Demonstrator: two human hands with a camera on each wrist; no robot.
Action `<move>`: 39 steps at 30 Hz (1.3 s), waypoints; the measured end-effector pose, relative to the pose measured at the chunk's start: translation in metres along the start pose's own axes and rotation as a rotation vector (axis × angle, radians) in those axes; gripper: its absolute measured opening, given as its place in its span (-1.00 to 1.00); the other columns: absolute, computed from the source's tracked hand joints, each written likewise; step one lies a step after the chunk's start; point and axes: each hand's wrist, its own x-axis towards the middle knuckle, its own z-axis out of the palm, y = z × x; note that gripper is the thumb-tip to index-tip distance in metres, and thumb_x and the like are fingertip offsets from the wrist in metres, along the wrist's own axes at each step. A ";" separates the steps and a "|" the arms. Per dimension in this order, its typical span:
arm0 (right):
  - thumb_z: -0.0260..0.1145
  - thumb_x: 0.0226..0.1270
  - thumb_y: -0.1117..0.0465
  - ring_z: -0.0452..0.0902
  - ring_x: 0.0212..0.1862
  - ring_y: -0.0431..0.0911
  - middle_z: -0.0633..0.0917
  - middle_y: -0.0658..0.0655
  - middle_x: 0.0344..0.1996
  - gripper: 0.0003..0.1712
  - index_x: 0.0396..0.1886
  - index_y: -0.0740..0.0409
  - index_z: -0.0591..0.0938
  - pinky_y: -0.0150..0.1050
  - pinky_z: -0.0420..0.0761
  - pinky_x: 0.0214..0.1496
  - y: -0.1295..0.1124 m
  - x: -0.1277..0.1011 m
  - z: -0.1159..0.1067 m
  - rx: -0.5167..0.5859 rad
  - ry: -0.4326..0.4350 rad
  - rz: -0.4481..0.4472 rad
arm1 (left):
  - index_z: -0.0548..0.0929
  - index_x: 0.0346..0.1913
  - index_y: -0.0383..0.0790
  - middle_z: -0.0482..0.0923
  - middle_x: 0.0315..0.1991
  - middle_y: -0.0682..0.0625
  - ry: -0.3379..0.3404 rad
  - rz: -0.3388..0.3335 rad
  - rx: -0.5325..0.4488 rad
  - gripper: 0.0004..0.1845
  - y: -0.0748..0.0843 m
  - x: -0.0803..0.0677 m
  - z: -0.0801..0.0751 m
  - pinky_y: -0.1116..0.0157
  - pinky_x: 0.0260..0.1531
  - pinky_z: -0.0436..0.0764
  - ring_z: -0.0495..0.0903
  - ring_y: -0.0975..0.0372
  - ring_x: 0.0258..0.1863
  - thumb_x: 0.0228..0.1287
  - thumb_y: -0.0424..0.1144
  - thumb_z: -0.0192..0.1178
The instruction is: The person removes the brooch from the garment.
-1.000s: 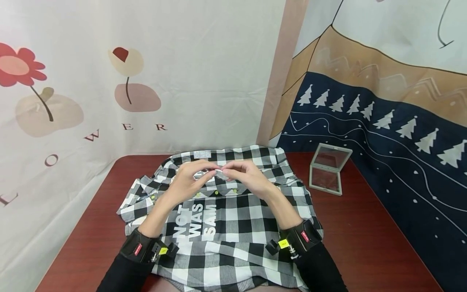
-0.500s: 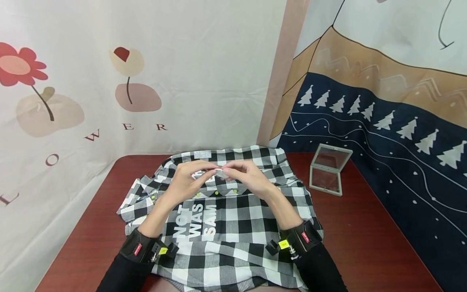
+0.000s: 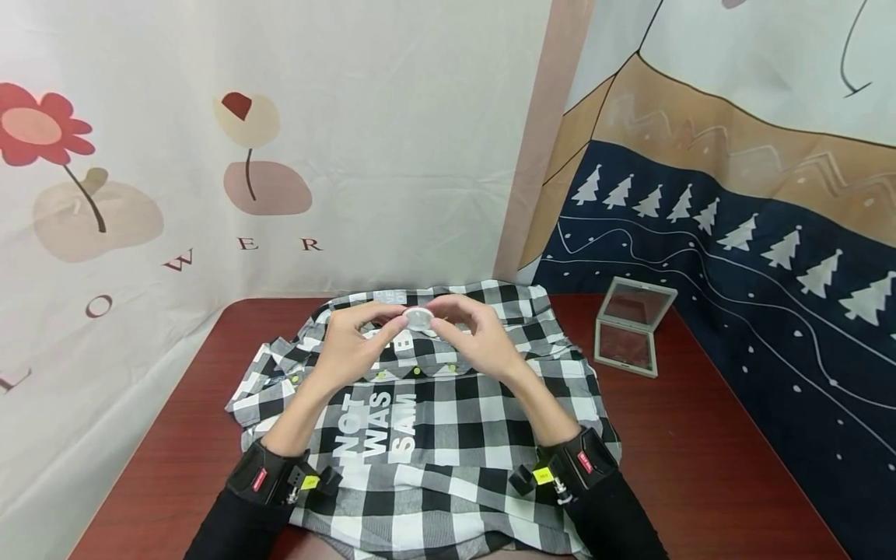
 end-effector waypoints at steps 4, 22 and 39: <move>0.41 0.59 0.41 0.76 0.15 -0.20 0.82 0.28 0.18 -0.59 0.35 0.22 0.72 -0.20 0.78 0.31 -0.002 -0.001 0.003 -0.048 0.035 -0.065 | 0.94 0.06 -0.21 0.95 -0.11 -0.07 0.013 -0.023 -0.016 -0.84 0.003 -0.001 0.000 0.16 -0.07 0.85 0.90 0.12 -0.16 0.52 -0.32 0.51; 0.48 0.45 0.55 0.77 0.00 -0.24 0.84 0.36 -0.06 -0.65 0.18 0.36 0.77 -0.39 0.77 0.18 -0.007 -0.002 0.012 -0.005 0.113 -0.128 | 0.93 0.09 -0.18 0.94 -0.07 -0.03 -0.009 -0.094 -0.066 -0.83 0.011 -0.001 0.001 0.38 -0.06 0.82 0.86 0.28 -0.17 0.55 -0.28 0.50; 0.44 0.46 0.58 0.75 -0.04 -0.28 0.82 0.40 -0.11 -0.69 0.14 0.41 0.77 -0.45 0.75 0.11 -0.007 -0.003 0.015 -0.001 0.142 -0.167 | 0.91 0.09 -0.19 0.93 -0.04 -0.07 -0.027 -0.088 -0.108 -0.83 0.014 -0.002 0.002 0.21 -0.03 0.85 0.86 0.25 -0.12 0.56 -0.32 0.47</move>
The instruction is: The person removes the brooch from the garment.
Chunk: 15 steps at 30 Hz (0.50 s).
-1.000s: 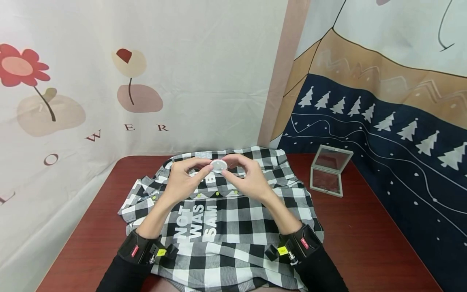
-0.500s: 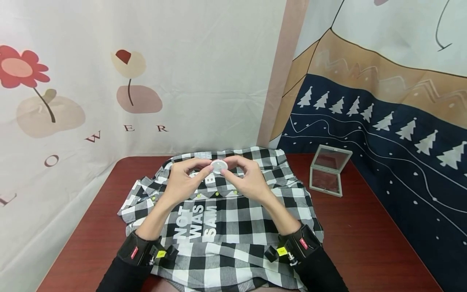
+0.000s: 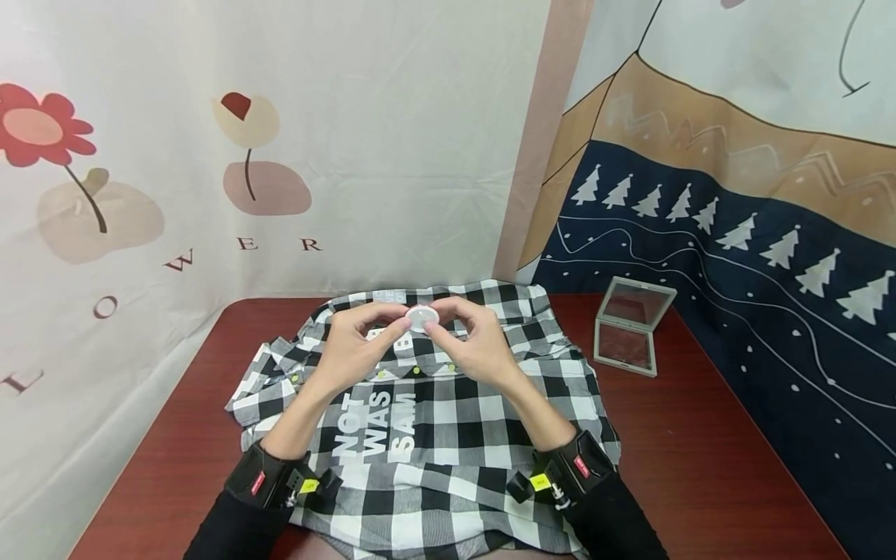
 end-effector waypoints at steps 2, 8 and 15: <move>0.44 0.46 0.58 0.74 -0.06 -0.27 0.82 0.38 -0.13 -0.71 0.12 0.41 0.78 -0.45 0.74 0.09 0.000 0.000 0.000 -0.005 0.006 0.002 | 0.91 0.09 -0.21 0.93 -0.04 -0.09 0.000 0.007 -0.006 -0.83 0.000 0.000 0.001 0.22 -0.04 0.85 0.86 0.23 -0.13 0.55 -0.32 0.47; 0.43 0.48 0.56 0.71 -0.10 -0.26 0.81 0.35 -0.17 -0.74 0.09 0.40 0.78 -0.45 0.73 0.05 0.001 0.000 0.001 -0.012 0.022 0.004 | 0.91 0.08 -0.24 0.93 -0.06 -0.11 0.004 0.027 -0.012 -0.84 0.001 0.000 0.003 0.35 -0.08 0.80 0.85 0.21 -0.17 0.54 -0.34 0.48; 0.41 0.49 0.56 0.68 -0.13 -0.25 0.80 0.35 -0.20 -0.78 0.06 0.41 0.78 -0.46 0.70 0.02 -0.001 -0.001 0.002 -0.019 0.026 0.007 | 0.91 0.08 -0.23 0.93 -0.05 -0.11 -0.002 0.028 -0.007 -0.84 0.001 0.000 0.004 0.33 -0.06 0.82 0.86 0.19 -0.14 0.54 -0.33 0.49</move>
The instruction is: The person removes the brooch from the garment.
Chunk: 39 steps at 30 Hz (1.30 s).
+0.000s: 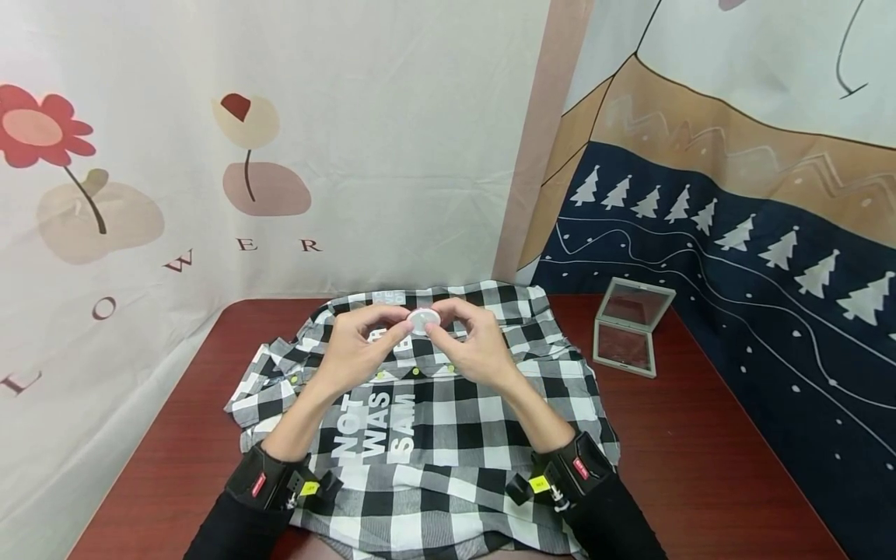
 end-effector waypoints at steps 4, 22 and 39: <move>0.43 0.50 0.54 0.66 -0.14 -0.25 0.80 0.33 -0.20 -0.80 0.05 0.39 0.78 -0.46 0.69 -0.01 0.000 0.000 0.000 -0.012 0.003 0.015 | 0.91 0.08 -0.21 0.93 -0.04 -0.09 -0.003 -0.005 0.011 -0.84 0.001 0.000 0.000 0.34 -0.04 0.81 0.88 0.15 -0.09 0.54 -0.32 0.49; 0.42 0.52 0.52 0.68 -0.12 -0.25 0.80 0.34 -0.17 -0.83 0.03 0.39 0.78 -0.47 0.71 0.02 -0.002 -0.001 0.001 -0.027 0.006 0.045 | 0.91 0.08 -0.19 0.93 -0.03 -0.05 -0.023 -0.004 0.017 -0.84 0.001 0.000 0.000 0.34 -0.05 0.80 0.86 0.20 -0.10 0.54 -0.31 0.49; 0.39 0.52 0.54 0.69 -0.10 -0.26 0.81 0.39 -0.15 -0.83 0.02 0.44 0.78 -0.48 0.71 0.03 -0.002 0.000 0.002 -0.004 0.006 0.034 | 0.91 0.07 -0.18 0.93 -0.04 -0.07 -0.028 0.023 0.015 -0.85 0.000 0.000 0.001 0.36 -0.08 0.80 0.84 0.23 -0.15 0.56 -0.31 0.47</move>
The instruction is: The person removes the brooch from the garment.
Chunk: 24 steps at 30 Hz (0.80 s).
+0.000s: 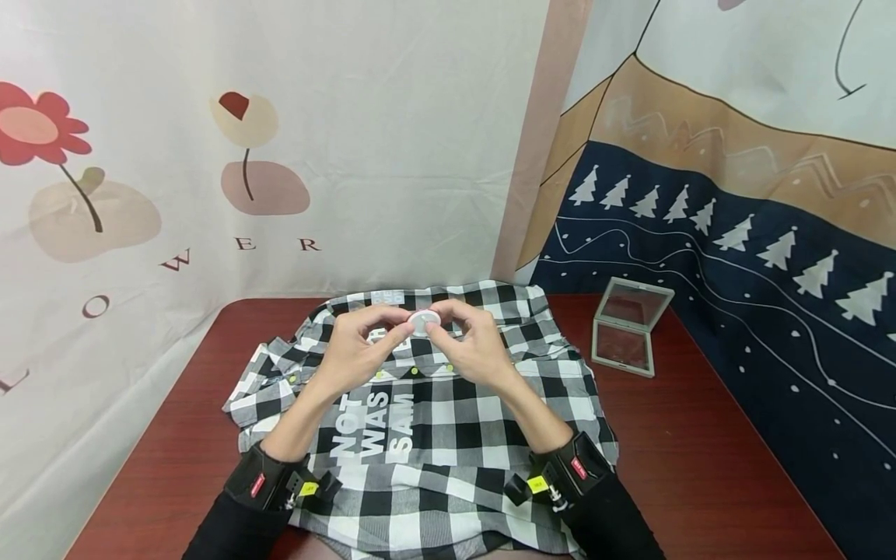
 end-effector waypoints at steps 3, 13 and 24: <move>0.39 0.52 0.55 0.69 -0.10 -0.27 0.81 0.39 -0.14 -0.83 0.02 0.45 0.78 -0.48 0.71 0.01 0.000 0.000 0.000 0.006 -0.001 0.005 | 0.91 0.07 -0.19 0.93 -0.04 -0.08 -0.002 0.002 0.003 -0.85 0.001 0.000 0.000 0.35 -0.08 0.81 0.85 0.24 -0.14 0.56 -0.32 0.47; 0.38 0.52 0.55 0.68 -0.10 -0.27 0.80 0.40 -0.14 -0.82 0.03 0.45 0.77 -0.49 0.70 -0.03 0.000 0.000 0.001 0.002 -0.006 -0.001 | 0.91 0.08 -0.19 0.93 -0.03 -0.07 -0.001 -0.006 0.002 -0.84 0.000 0.000 -0.001 0.24 -0.08 0.83 0.85 0.23 -0.15 0.56 -0.32 0.47; 0.36 0.53 0.56 0.67 -0.11 -0.28 0.81 0.41 -0.12 -0.80 0.05 0.46 0.77 -0.49 0.69 -0.04 0.000 0.000 0.001 0.011 -0.008 -0.017 | 0.91 0.08 -0.21 0.93 -0.04 -0.09 0.008 -0.007 -0.020 -0.84 -0.001 0.000 -0.001 0.23 -0.11 0.83 0.86 0.16 -0.15 0.55 -0.32 0.48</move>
